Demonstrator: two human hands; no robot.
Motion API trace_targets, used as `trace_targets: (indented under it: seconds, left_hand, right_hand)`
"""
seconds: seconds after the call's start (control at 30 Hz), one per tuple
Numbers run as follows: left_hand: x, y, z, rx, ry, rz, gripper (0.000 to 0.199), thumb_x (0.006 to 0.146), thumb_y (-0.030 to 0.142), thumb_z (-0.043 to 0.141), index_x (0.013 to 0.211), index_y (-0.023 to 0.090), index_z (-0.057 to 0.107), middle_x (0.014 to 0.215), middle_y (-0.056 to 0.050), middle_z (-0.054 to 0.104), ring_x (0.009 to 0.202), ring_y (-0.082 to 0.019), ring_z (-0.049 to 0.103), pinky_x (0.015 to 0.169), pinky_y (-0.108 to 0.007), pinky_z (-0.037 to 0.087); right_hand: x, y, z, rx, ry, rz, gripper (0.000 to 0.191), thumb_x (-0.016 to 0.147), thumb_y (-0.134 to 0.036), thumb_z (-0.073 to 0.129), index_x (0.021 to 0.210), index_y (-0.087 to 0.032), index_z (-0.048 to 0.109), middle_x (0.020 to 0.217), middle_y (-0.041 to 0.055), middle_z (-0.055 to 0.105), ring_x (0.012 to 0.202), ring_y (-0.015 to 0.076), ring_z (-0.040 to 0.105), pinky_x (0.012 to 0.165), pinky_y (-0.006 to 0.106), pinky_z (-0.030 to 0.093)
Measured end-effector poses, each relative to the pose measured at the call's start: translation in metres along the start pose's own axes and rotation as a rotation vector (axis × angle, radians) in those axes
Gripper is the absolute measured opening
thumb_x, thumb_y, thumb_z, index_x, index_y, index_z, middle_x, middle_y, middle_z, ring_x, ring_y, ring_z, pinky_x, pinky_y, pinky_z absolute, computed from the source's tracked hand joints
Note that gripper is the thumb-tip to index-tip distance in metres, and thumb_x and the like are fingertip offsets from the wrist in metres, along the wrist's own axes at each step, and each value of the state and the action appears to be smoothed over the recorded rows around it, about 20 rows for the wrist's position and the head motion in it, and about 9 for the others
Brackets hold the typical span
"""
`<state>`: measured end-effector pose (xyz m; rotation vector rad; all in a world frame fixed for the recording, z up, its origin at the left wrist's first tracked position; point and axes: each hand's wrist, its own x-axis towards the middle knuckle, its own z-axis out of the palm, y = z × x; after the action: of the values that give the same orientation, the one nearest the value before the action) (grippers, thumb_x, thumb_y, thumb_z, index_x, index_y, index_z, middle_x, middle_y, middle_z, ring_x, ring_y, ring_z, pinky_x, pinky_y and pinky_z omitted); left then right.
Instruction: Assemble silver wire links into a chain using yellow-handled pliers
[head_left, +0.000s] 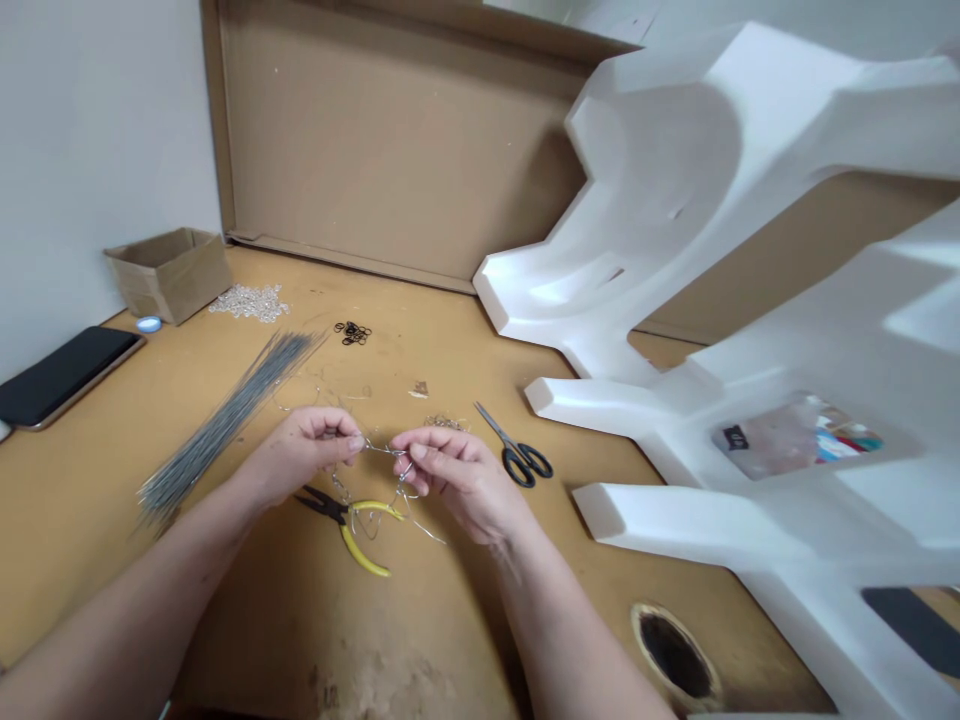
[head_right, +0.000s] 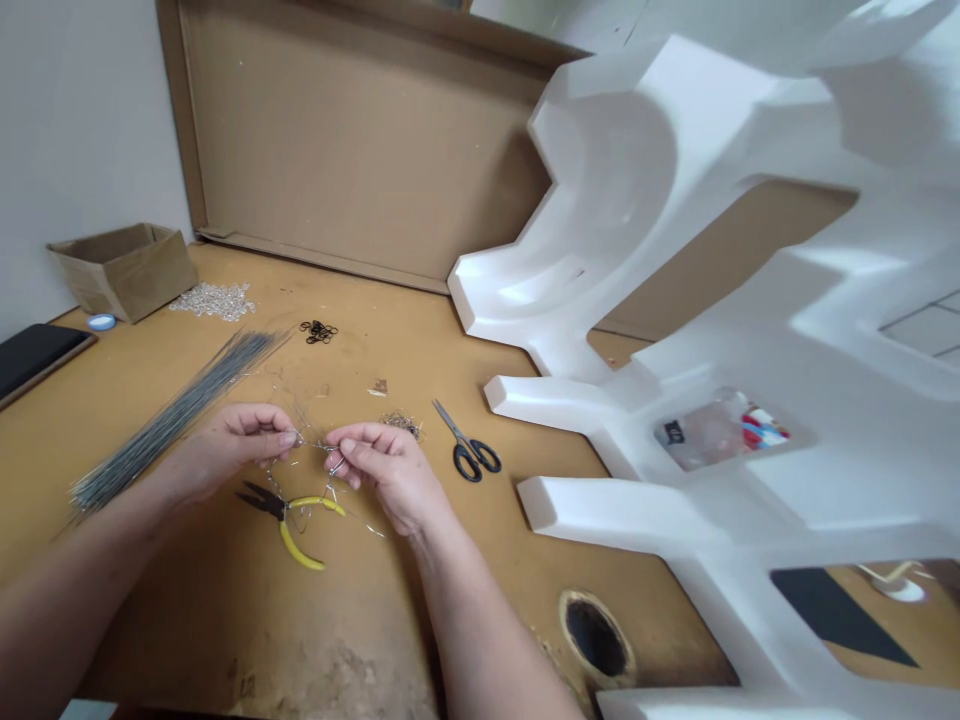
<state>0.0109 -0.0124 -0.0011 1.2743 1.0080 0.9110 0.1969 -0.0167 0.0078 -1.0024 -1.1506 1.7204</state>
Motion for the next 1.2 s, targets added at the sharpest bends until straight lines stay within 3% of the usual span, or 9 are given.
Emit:
trace_targets:
  seconds: [0.2,0.4,0.57,0.8,0.93,1.07,1.2]
  left_hand:
    - [0.001,0.0,0.0,0.002,0.012,0.003,0.018,0.061,0.031,0.06,0.058,0.014,0.054,0.052,0.004,0.047,0.051,-0.007,0.037,0.052,-0.022,0.029]
    - [0.002,-0.002,-0.001,-0.001,0.016,-0.012,0.019,0.061,0.032,0.06,0.059,0.014,0.055,0.053,0.004,0.048,0.052,-0.007,0.037,0.053,-0.022,0.03]
    - [0.003,-0.005,0.001,0.011,-0.016,-0.022,0.018,0.062,0.032,0.06,0.059,0.014,0.056,0.052,0.005,0.045,0.052,-0.007,0.036,0.053,-0.022,0.028]
    - [0.004,-0.009,0.004,0.036,-0.064,-0.035,0.019,0.064,0.033,0.06,0.062,0.014,0.061,0.054,0.003,0.049,0.053,-0.008,0.037,0.054,-0.022,0.029]
    - [0.007,-0.009,0.002,0.018,0.015,-0.007,0.027,0.067,0.039,0.057,0.072,0.015,0.066,0.056,0.002,0.052,0.055,-0.009,0.038,0.055,-0.023,0.031]
    - [0.009,-0.007,0.002,-0.052,0.109,-0.065,0.032,0.066,0.043,0.058,0.076,0.014,0.067,0.072,-0.003,0.064,0.061,-0.011,0.045,0.059,-0.024,0.035]
    - [0.009,-0.006,0.002,-0.155,0.043,-0.165,0.037,0.064,0.048,0.061,0.073,0.012,0.065,0.073,-0.007,0.066,0.066,-0.013,0.052,0.061,-0.026,0.038]
  right_hand:
    - [-0.001,-0.001,-0.002,-0.054,-0.024,-0.017,0.018,0.06,-0.028,0.072,0.072,-0.016,0.068,0.061,0.0016,0.065,0.048,0.0064,0.049,0.045,0.02,0.032]
    - [-0.001,0.0,-0.001,-0.15,0.058,-0.038,0.024,0.058,-0.034,0.073,0.072,-0.016,0.066,0.059,0.0007,0.063,0.05,0.0073,0.049,0.046,0.021,0.032]
    - [0.0,0.004,0.006,-0.218,0.079,-0.029,0.03,0.057,-0.039,0.073,0.074,-0.016,0.065,0.049,-0.0063,0.051,0.043,0.0046,0.037,0.045,0.021,0.026]
    - [0.001,0.008,0.008,-0.401,0.052,-0.021,0.027,0.061,-0.041,0.067,0.058,-0.015,0.059,0.047,-0.0072,0.04,0.045,0.0052,0.028,0.047,0.023,0.02]
    - [0.002,0.005,0.006,-0.368,0.055,-0.061,0.027,0.061,-0.04,0.066,0.056,-0.016,0.057,0.05,-0.0062,0.044,0.048,0.0062,0.032,0.05,0.023,0.024]
    - [0.002,0.002,0.003,-0.328,0.064,-0.094,0.026,0.059,-0.04,0.068,0.057,-0.016,0.058,0.053,-0.0056,0.046,0.05,0.0067,0.034,0.052,0.024,0.026]
    - [0.003,0.001,0.0,-0.307,0.077,-0.102,0.028,0.057,-0.042,0.071,0.058,-0.017,0.059,0.052,-0.0058,0.047,0.049,0.0064,0.033,0.051,0.024,0.027]
